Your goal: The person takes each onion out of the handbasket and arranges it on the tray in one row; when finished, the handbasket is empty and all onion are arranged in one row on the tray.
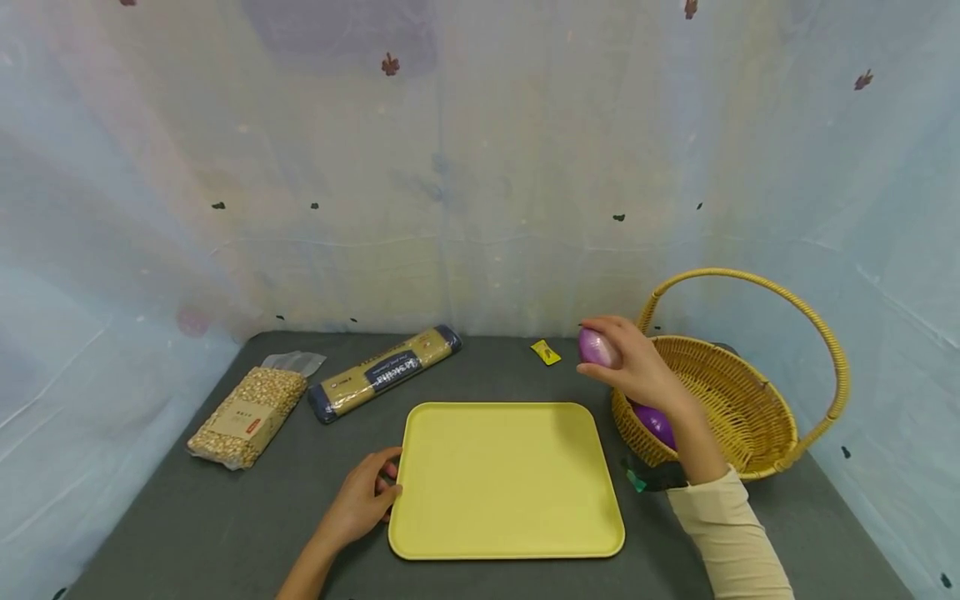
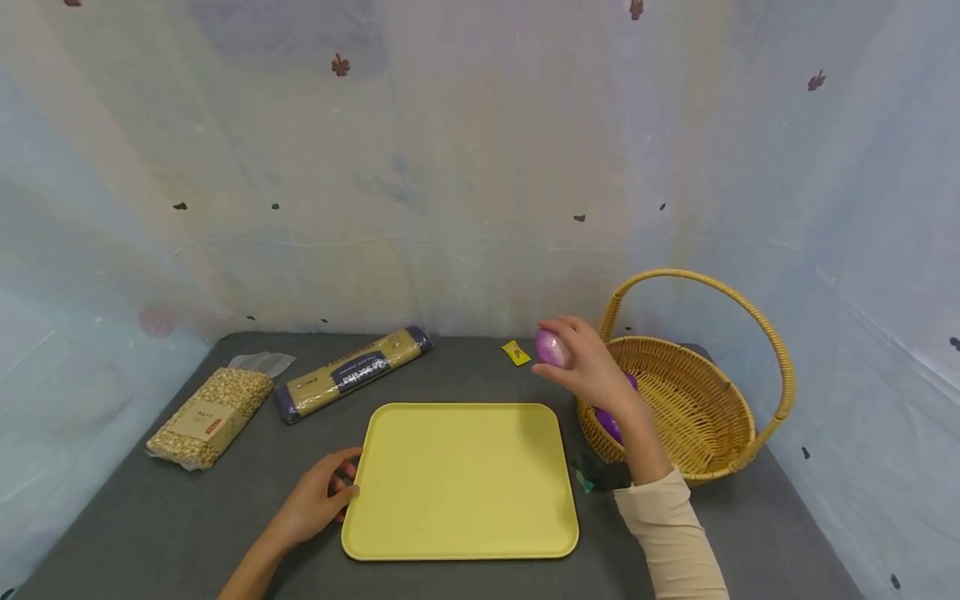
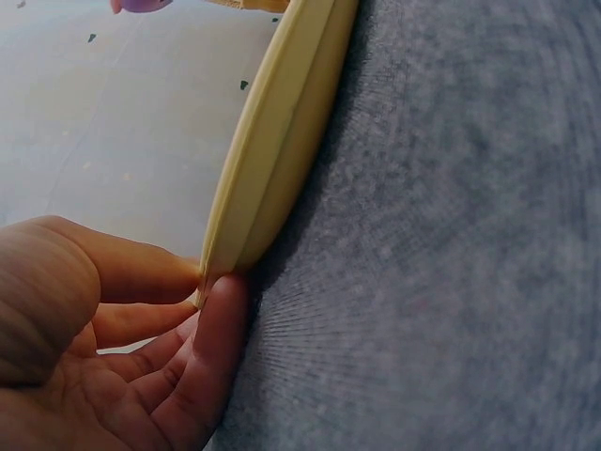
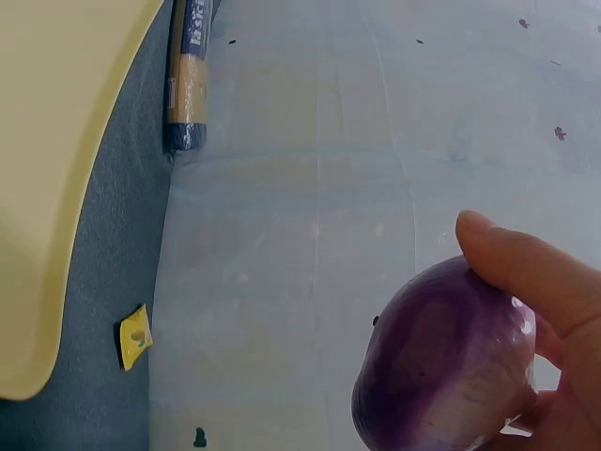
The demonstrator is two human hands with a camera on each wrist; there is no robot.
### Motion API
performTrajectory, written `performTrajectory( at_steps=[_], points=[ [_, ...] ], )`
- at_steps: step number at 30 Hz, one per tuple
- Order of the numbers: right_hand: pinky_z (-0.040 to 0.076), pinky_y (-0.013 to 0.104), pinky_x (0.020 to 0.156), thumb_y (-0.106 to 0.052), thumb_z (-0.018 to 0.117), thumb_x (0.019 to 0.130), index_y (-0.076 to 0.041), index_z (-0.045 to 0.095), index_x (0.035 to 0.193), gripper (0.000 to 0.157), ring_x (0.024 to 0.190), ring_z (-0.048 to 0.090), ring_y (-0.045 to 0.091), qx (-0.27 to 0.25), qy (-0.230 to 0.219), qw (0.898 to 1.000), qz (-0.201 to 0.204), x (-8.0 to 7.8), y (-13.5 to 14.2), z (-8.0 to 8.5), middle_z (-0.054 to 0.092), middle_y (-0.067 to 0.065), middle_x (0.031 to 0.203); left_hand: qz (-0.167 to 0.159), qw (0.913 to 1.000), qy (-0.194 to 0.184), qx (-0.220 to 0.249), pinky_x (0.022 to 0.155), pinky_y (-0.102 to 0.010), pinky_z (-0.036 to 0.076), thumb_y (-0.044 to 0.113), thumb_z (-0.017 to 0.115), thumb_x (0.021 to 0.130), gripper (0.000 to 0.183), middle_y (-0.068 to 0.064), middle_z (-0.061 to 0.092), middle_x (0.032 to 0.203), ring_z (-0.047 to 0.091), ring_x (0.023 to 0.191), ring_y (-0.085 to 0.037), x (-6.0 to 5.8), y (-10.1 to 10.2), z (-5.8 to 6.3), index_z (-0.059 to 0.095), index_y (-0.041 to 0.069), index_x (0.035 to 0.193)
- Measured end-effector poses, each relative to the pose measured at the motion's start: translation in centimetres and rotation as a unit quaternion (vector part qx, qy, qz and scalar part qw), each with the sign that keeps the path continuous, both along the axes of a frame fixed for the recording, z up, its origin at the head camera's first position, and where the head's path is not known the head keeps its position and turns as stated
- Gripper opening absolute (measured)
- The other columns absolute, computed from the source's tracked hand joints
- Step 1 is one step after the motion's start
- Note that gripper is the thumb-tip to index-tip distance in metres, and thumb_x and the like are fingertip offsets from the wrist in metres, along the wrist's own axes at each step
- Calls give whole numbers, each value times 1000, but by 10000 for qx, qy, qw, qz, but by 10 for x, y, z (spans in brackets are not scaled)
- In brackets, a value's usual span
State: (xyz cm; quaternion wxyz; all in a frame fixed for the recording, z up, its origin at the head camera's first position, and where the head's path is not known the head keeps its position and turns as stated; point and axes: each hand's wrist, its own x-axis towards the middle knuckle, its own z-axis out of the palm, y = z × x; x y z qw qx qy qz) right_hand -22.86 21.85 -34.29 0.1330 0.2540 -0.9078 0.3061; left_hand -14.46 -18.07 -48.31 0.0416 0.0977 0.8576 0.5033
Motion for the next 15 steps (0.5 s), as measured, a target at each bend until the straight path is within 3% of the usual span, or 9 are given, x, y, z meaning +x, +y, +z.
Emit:
performTrajectory(
  at_steps=[7, 15],
  points=[
    [51, 47, 82, -28, 76, 78, -12, 49, 133, 63, 111, 48, 28, -15, 73, 9999, 79, 0, -8, -6, 46, 10, 129, -63, 9997, 123, -178, 39, -24, 49, -6, 62, 82, 47, -9, 49, 91, 51, 58, -9, -2, -1, -4, 49, -1, 128],
    [51, 46, 83, -24, 78, 76, -11, 51, 131, 62, 112, 48, 28, -173, 182, 9993, 267, 0, -17, -13, 47, 11, 128, -80, 9998, 133, -77, 39, -24, 48, -7, 63, 82, 48, -10, 49, 91, 50, 58, -10, -1, -1, -2, 49, -2, 127]
  ],
)
